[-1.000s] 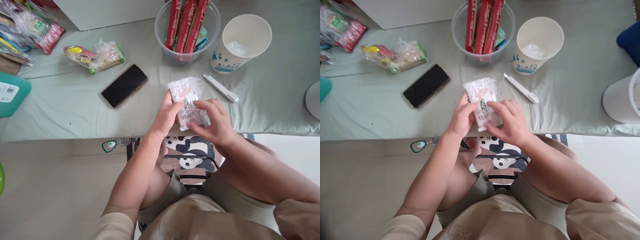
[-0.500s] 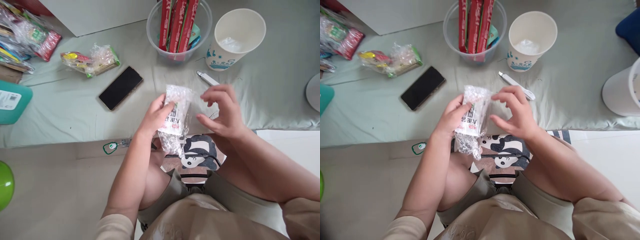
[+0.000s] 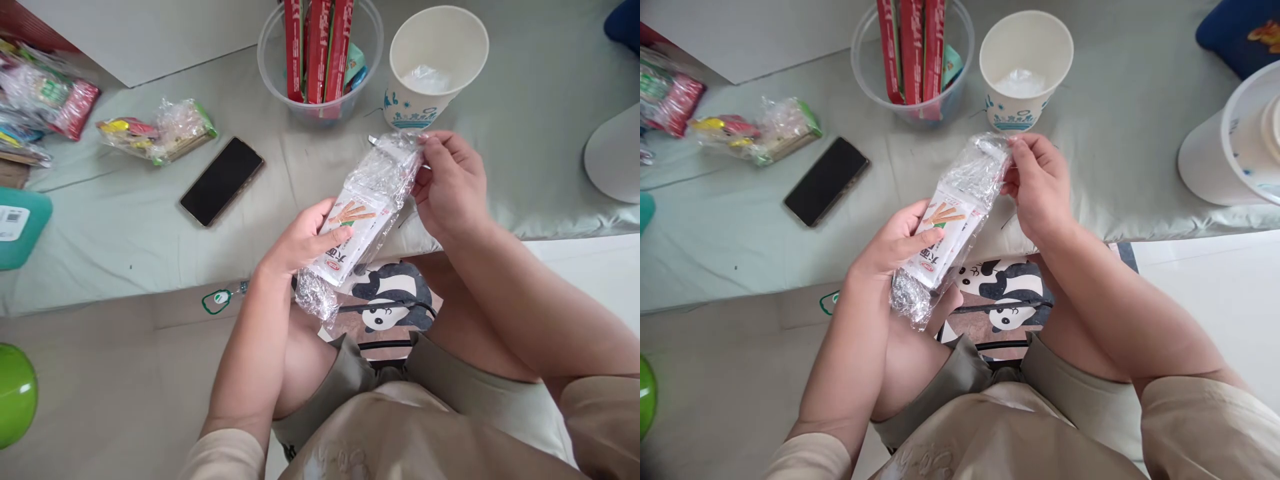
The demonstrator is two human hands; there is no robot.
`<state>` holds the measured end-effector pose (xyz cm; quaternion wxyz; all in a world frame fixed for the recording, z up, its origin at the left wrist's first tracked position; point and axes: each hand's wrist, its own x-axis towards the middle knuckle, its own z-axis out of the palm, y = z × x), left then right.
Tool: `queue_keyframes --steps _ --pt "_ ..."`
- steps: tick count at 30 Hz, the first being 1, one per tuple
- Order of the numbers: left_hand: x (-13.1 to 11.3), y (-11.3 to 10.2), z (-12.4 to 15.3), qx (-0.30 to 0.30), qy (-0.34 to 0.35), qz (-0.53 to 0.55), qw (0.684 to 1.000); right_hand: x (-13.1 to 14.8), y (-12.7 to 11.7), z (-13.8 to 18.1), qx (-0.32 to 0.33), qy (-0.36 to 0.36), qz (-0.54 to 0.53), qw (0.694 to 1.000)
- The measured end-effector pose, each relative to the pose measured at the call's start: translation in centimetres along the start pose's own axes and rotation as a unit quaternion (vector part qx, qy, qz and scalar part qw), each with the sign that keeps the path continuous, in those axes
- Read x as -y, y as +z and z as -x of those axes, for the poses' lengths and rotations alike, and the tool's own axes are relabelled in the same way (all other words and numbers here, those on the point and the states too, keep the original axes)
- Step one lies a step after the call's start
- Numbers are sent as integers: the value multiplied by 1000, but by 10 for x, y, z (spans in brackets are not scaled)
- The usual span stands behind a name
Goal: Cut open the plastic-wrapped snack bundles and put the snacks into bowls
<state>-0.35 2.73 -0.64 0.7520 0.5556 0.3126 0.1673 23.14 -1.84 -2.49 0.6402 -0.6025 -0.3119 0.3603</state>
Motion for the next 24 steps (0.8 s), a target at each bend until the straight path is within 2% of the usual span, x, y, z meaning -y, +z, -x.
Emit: queue_keyframes --steps 3,5,7,8,11,13,16,18,21,22,24 --pt "8 4 -7 -84 52 11 995 4 6 13 33 32 -30 998" --pt "14 5 -13 -131 97 16 987 10 12 26 106 62 -7 992" --pt "19 4 -17 -150 117 17 982 16 17 36 179 73 45 980" --pt "21 4 -18 -156 116 14 981 18 18 39 192 69 71 976" --pt "25 1 -20 -178 100 5 979 21 18 39 159 42 112 980" --pt "26 1 -20 -186 92 -2 978 21 18 38 148 26 88 985" --pt "22 5 -18 -175 97 -26 980 19 18 38 169 3 24 985" --pt "16 10 -13 -209 128 -68 967 18 19 41 184 -23 8 983" --pt "6 20 -3 -290 179 -134 931 17 22 45 200 -73 39 976" --pt "2 24 0 -286 181 -143 930 17 23 46 210 -83 53 973" --pt "-3 30 3 -239 161 -146 946 17 26 47 246 -92 75 962"
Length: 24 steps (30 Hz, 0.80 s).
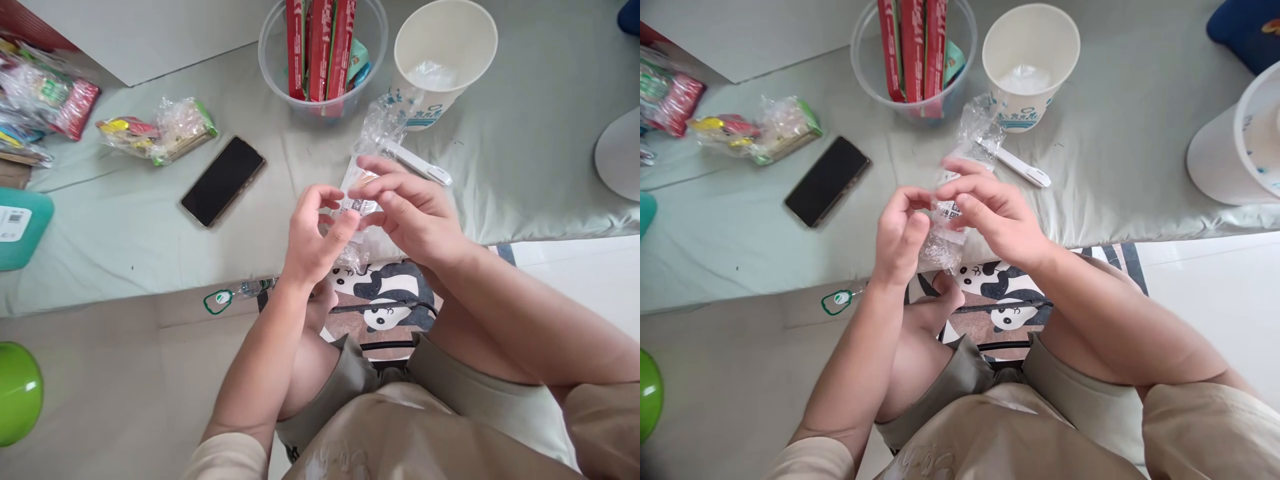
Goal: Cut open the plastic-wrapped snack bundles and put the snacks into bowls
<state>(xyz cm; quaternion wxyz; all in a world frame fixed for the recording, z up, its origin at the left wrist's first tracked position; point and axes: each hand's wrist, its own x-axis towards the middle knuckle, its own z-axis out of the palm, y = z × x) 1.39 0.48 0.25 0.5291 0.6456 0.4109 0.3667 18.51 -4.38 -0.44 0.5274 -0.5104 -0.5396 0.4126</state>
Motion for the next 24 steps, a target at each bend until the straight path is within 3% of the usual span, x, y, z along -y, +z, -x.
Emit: queue_keyframes --steps 2,4,6,9,12,15,18,20,22,24 --pt "-3 2 0 42 -24 -2 999 1 3 -2 43 -10 -5 999" --pt "-1 2 -3 29 -48 -18 998 0 4 -5 70 -19 -28 997" --pt "4 -1 -7 -16 -71 -32 997 -2 4 -7 64 -21 -30 997" --pt "10 -12 -14 -77 -103 -25 991 -9 4 -9 42 -58 81 994" --pt "12 -27 -21 -123 -137 -5 983 -18 5 -8 76 -123 216 966" --pt "15 -46 -30 -164 -155 -14 974 -25 5 -7 118 -157 280 940" --pt "20 -62 -37 -241 -154 -40 957 -30 2 -6 142 -197 306 921" --pt "23 -68 -39 -273 -118 -46 954 -32 2 -5 156 -217 322 908" --pt "24 -67 -40 -217 -55 -62 973 -32 2 -5 167 -219 344 898" --pt "24 -61 -39 -103 2 -104 989 -30 3 -4 170 -216 368 888"
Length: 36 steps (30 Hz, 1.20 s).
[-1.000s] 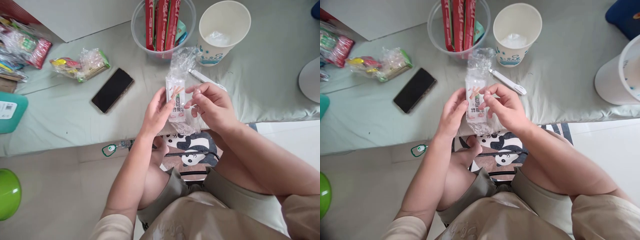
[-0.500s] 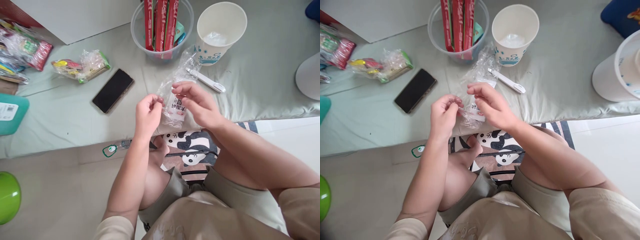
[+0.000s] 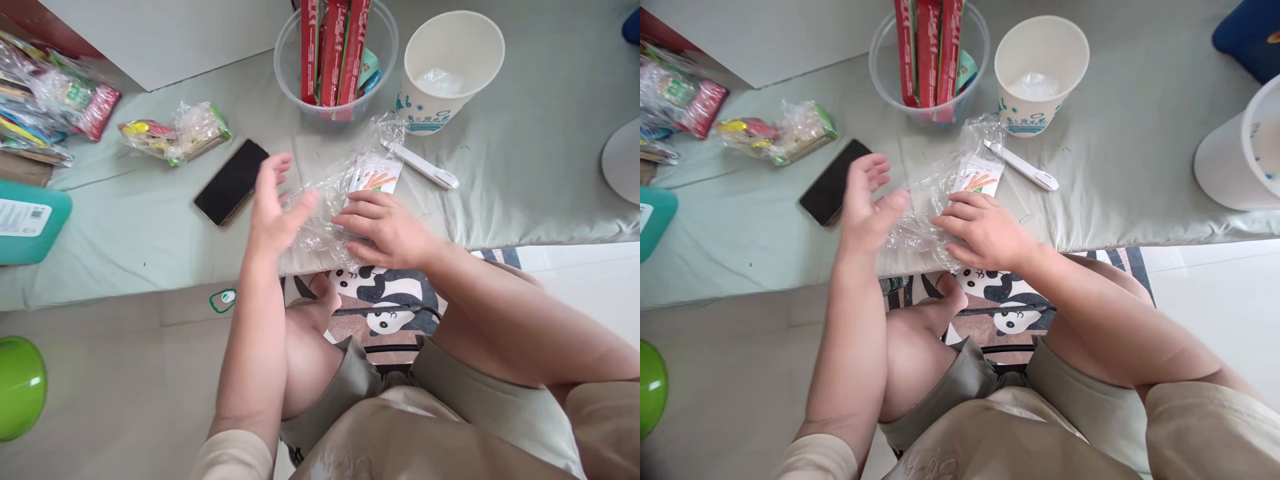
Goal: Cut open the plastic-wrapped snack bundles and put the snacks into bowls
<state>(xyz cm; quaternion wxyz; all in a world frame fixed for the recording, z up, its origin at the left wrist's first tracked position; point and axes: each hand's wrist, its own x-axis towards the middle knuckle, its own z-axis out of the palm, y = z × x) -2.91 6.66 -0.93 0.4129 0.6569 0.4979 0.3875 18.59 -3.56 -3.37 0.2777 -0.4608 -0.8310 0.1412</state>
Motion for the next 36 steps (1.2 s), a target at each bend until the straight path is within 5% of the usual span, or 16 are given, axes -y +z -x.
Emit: queue_keyframes --steps 3,9,13,19,26,30,36 --pt "-5 10 2 63 30 -68 995 3 -4 0 8 0 31 999" --pt "-15 15 1 -32 -89 8 996 8 -19 3 -7 14 90 996" --pt "-21 14 4 -40 -164 76 983 12 -28 3 -67 88 83 990" --pt "-40 22 10 -18 -176 126 976 21 -39 9 -159 210 117 958" --pt "-58 37 18 20 -177 151 972 36 -36 7 -107 249 188 944" --pt "-53 39 17 -11 -172 150 974 36 -21 0 -15 227 165 960" --pt "-22 8 2 -111 -241 33 964 33 -14 3 11 216 177 960"
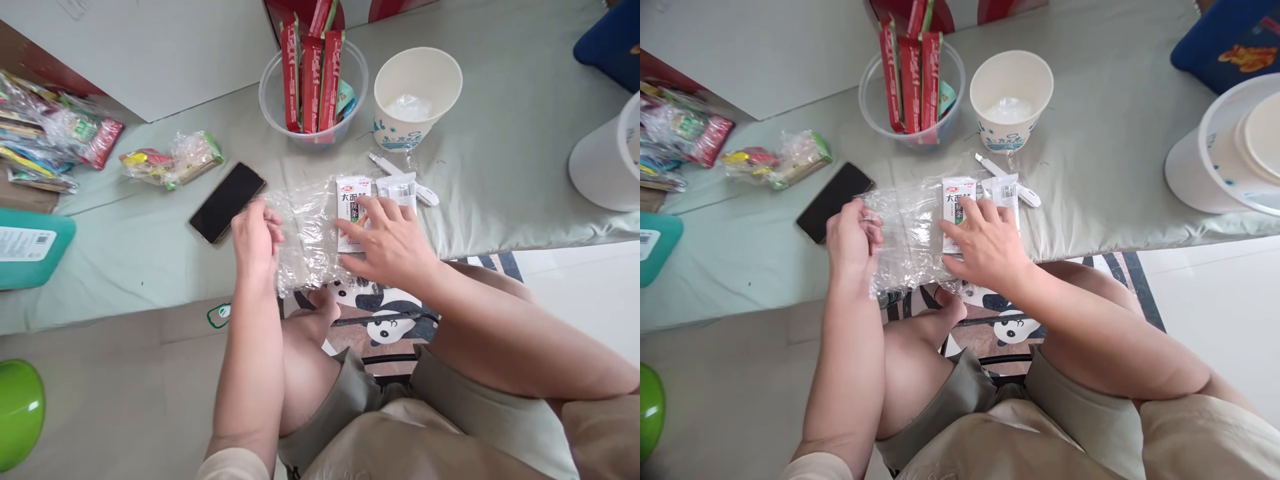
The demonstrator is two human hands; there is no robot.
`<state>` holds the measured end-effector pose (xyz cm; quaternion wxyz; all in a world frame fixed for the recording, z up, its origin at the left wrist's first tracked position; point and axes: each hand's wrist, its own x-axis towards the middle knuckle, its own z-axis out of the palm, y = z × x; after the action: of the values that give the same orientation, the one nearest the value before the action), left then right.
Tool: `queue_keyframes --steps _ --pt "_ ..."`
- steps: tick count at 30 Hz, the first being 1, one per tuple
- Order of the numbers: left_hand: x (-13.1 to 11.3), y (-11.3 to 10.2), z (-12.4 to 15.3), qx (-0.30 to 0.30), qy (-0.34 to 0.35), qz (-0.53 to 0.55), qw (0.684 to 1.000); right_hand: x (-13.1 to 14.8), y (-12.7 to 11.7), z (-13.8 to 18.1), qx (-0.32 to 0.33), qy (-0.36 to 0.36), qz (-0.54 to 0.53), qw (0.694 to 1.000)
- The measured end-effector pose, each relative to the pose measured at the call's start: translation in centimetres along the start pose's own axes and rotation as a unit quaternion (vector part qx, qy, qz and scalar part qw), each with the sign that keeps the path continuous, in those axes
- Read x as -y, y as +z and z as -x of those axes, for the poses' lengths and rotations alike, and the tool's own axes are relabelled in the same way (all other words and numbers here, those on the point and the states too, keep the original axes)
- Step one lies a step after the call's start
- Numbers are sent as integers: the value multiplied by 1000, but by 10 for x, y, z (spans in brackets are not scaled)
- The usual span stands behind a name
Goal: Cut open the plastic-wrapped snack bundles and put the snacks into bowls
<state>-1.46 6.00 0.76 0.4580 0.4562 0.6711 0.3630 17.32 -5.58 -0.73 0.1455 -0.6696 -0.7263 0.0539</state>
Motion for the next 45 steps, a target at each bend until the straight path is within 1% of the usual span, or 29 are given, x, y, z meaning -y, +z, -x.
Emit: queue_keyframes --steps 1,2,3,4,5,6,7,8,9,10,11,13,14,16,19,22,24,26,28,30,31,32,36,38,40,45 --pt "3 -5 -5 -30 12 -40 999 1 0 0 2 -4 6 1000" --pt "6 -9 -9 -61 44 -78 994 2 0 0 5 -4 12 1000" --pt "8 -13 -12 -83 93 -111 986 4 0 0 10 2 19 1000" --pt "10 -14 -13 -85 155 -140 974 6 -1 -2 19 13 26 999" --pt "12 -15 -13 -65 224 -170 957 8 -2 -3 30 25 33 999" --pt "13 -14 -12 -25 286 -203 936 10 -4 -4 42 37 40 998" --pt "14 -12 -10 25 334 -238 912 11 -6 -5 53 49 47 996" --pt "15 -10 -9 73 362 -270 889 12 -8 -6 63 60 52 995" --pt "15 -7 -8 106 371 -294 875 12 -10 -7 69 67 54 994" --pt "16 -3 -8 113 362 -307 873 10 -11 -7 71 72 53 993" --pt "16 -1 -9 100 343 -305 883 9 -13 -7 70 74 47 994" --pt "15 4 -14 54 300 -267 914 4 -14 -6 59 73 27 995" --pt "14 5 -16 34 287 -235 928 2 -14 -5 51 74 17 996" --pt "12 8 -22 15 278 -159 947 -1 -12 -5 34 85 10 996" --pt "7 9 -23 8 258 -48 965 -2 -8 -4 22 105 21 994" --pt "-2 9 -17 12 203 40 978 -1 -8 -5 19 118 20 993" --pt "-11 7 -10 33 159 101 982 0 -10 -5 15 138 12 990" --pt "-19 6 -1 74 119 158 977 0 -11 -7 16 159 7 987" --pt "-27 6 8 129 96 196 967 1 -11 -8 25 163 6 986" --pt "-32 7 14 161 91 218 958 2 -9 -8 28 151 2 988" --pt "-34 7 15 161 91 223 957 1 -8 -8 25 144 -2 989" --pt "-35 6 16 149 89 228 958 0 -7 -7 18 137 -7 990" --pt "-32 3 10 54 44 227 971 -12 -5 -2 -12 118 -27 993" --pt "-29 1 6 19 24 223 974 -18 -5 -1 -26 115 -32 993" --pt "-26 -1 3 8 23 221 975 -23 -4 0 -38 117 -31 992" --pt "-23 -3 3 22 20 229 973 -25 -1 -1 -50 126 -27 990"
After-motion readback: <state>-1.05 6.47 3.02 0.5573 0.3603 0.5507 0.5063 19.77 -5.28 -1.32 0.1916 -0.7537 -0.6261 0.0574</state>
